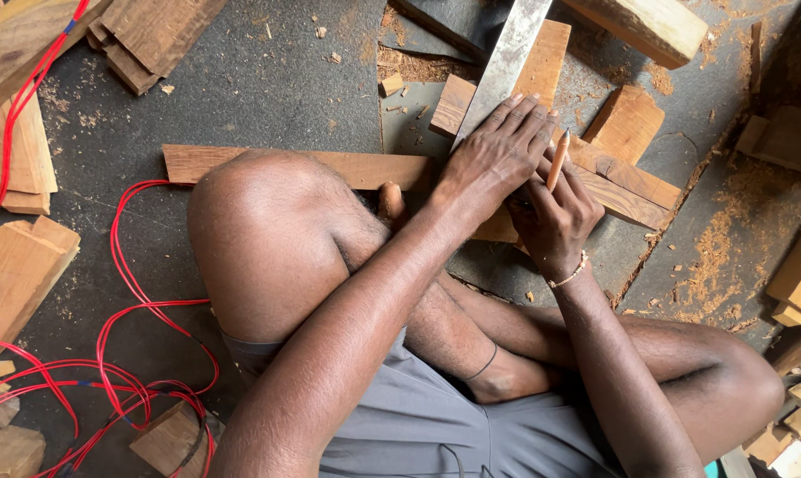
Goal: The person marks wood pieces using a pencil and a try square while sitting on the floor of a workshop.
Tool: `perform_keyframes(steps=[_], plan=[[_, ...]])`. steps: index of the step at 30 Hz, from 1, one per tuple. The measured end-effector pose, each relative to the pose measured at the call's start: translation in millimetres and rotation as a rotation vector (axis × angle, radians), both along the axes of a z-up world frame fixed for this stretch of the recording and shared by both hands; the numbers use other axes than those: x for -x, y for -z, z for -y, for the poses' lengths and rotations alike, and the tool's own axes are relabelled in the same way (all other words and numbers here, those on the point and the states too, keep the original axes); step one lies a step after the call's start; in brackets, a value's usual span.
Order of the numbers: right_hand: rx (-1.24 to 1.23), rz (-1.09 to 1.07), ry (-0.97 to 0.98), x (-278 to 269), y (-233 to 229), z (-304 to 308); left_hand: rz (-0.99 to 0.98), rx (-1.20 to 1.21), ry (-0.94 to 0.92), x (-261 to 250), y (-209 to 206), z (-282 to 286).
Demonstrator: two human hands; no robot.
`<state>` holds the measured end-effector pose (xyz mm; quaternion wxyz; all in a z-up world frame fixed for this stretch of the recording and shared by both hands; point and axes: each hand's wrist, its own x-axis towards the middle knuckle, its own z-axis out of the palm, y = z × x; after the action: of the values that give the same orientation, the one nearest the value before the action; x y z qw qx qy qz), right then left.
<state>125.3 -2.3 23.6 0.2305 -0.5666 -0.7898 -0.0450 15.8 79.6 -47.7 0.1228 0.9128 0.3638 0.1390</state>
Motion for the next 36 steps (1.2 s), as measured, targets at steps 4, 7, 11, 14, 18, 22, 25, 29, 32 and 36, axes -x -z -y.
perform_keyframes(steps=[4,7,11,14,18,22,25,29,32,36], plan=[[-0.009,-0.001,0.003,1,1,-2,-0.037,-0.081,-0.014,1,-1,-2],[-0.013,-0.002,0.008,0,2,-1,0.015,-0.024,-0.006,0,1,0],[-0.015,0.006,0.010,0,4,-1,0.005,-0.054,-0.009,1,1,-1],[-0.016,0.007,0.008,0,3,-1,-0.015,-0.062,-0.010,2,-1,-1],[-0.009,0.011,0.004,0,1,-2,0.047,0.057,0.012,3,-4,-1],[-0.022,0.010,0.009,1,3,-1,-0.033,-0.060,-0.005,2,-4,-1],[-0.037,0.011,0.009,1,4,-1,-0.036,-0.052,-0.003,2,-4,-2],[-0.039,-0.004,0.012,2,5,0,-0.004,-0.007,-0.001,3,-8,0],[-0.049,-0.008,0.013,1,8,0,-0.017,-0.019,-0.004,3,-10,0],[-0.052,-0.008,0.008,-2,15,4,0.002,-0.001,-0.001,3,-9,2]])
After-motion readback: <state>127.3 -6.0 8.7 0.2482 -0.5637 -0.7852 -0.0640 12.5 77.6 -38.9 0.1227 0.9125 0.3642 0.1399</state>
